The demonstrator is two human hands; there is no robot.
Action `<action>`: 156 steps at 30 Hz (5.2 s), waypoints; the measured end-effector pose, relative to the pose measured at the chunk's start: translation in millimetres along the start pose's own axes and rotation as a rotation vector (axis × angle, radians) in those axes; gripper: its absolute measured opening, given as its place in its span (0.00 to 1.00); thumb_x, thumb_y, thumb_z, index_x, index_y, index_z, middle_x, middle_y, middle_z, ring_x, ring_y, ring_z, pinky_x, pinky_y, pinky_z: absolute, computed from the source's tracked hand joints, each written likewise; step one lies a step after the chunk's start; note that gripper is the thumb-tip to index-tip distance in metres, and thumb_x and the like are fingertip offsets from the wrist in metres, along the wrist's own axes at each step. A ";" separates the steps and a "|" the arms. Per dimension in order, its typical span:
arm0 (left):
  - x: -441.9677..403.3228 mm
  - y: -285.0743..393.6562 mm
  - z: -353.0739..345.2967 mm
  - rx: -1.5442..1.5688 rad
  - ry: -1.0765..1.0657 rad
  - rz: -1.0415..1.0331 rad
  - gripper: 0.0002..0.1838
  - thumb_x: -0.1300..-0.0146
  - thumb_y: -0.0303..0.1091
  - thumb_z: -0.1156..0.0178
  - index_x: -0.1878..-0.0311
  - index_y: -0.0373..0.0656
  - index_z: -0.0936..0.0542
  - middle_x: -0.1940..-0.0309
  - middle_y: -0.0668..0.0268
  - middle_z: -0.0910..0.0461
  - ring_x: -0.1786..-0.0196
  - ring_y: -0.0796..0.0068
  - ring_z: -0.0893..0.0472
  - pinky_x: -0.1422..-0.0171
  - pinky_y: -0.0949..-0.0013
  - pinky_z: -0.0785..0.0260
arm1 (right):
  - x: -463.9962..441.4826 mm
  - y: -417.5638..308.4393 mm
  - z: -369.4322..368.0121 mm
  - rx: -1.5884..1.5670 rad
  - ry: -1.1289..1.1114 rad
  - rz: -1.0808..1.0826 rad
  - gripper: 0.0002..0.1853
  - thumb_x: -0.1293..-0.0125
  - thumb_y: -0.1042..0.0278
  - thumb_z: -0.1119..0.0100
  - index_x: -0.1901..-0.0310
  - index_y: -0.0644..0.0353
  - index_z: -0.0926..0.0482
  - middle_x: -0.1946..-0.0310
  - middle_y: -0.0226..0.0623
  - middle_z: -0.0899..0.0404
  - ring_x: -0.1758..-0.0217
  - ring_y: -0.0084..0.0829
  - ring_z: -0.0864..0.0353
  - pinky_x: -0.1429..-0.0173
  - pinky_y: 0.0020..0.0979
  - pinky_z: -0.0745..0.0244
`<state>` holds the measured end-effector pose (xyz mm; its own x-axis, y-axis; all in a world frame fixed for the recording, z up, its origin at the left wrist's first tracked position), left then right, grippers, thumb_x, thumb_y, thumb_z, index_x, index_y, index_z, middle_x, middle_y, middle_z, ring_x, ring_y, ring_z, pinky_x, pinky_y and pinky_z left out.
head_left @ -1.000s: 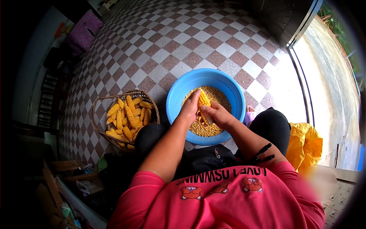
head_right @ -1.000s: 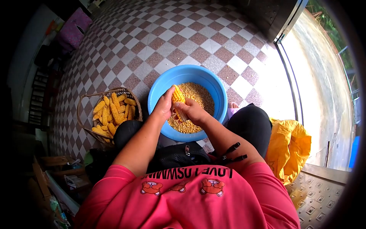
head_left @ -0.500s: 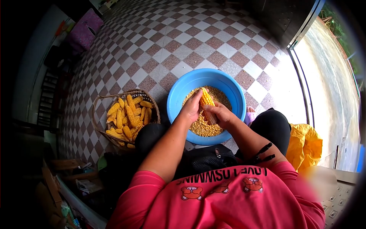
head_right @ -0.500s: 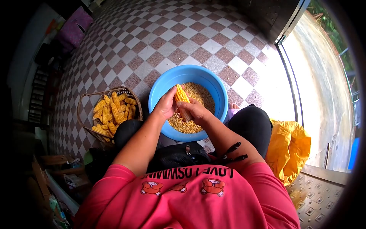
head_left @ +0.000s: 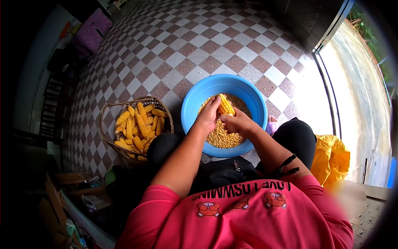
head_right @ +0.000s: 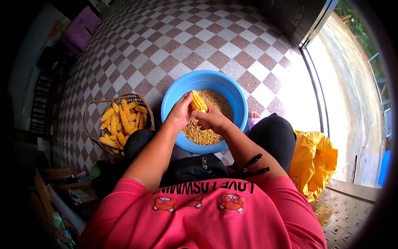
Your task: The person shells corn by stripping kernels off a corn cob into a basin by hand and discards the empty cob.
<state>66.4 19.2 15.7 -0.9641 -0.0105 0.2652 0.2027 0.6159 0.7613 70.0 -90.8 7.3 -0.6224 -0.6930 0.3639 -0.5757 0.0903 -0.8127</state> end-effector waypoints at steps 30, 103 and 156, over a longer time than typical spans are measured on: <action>0.5 0.8 0.7 0.146 -0.078 0.025 0.17 0.31 0.45 0.58 0.51 0.42 0.30 0.59 0.60 0.25 0.53 0.67 0.26 0.46 0.62 0.33 | 3.4 -2.9 -2.5 -0.171 -0.134 -0.124 0.23 0.36 0.50 0.47 0.52 0.63 0.31 0.69 0.38 0.25 0.73 0.29 0.24 0.73 0.28 0.27; 1.4 -3.0 25.9 -0.140 0.495 -0.098 0.19 0.40 0.39 0.39 0.55 0.38 0.33 0.58 0.61 0.29 0.56 0.72 0.26 0.54 0.66 0.31 | 4.7 -5.9 -2.1 0.587 0.258 0.214 0.19 0.35 0.53 0.48 0.67 0.65 0.29 0.79 0.34 0.27 0.80 0.25 0.27 0.76 0.27 0.32; 5.6 -22.7 2.7 -0.356 0.099 0.096 0.23 0.38 0.42 0.42 0.49 0.33 0.33 0.57 0.57 0.26 0.57 0.71 0.23 0.58 0.69 0.28 | -0.3 0.8 12.8 0.491 0.307 0.061 0.18 0.45 0.64 0.37 0.59 0.65 0.33 0.75 0.37 0.24 0.79 0.23 0.24 0.79 0.25 0.27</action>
<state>55.9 7.3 -1.8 -0.9200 -0.0529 0.3883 0.3552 0.3061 0.8833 76.6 -99.7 0.7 -0.8144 -0.4508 0.3654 -0.2663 -0.2691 -0.9256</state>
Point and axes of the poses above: each hand's wrist, its own x-axis away from the middle knuckle, its own z-axis out of the back of the hand, y = z × x, the point moved 5 cm from there along -x, towards the middle knuckle
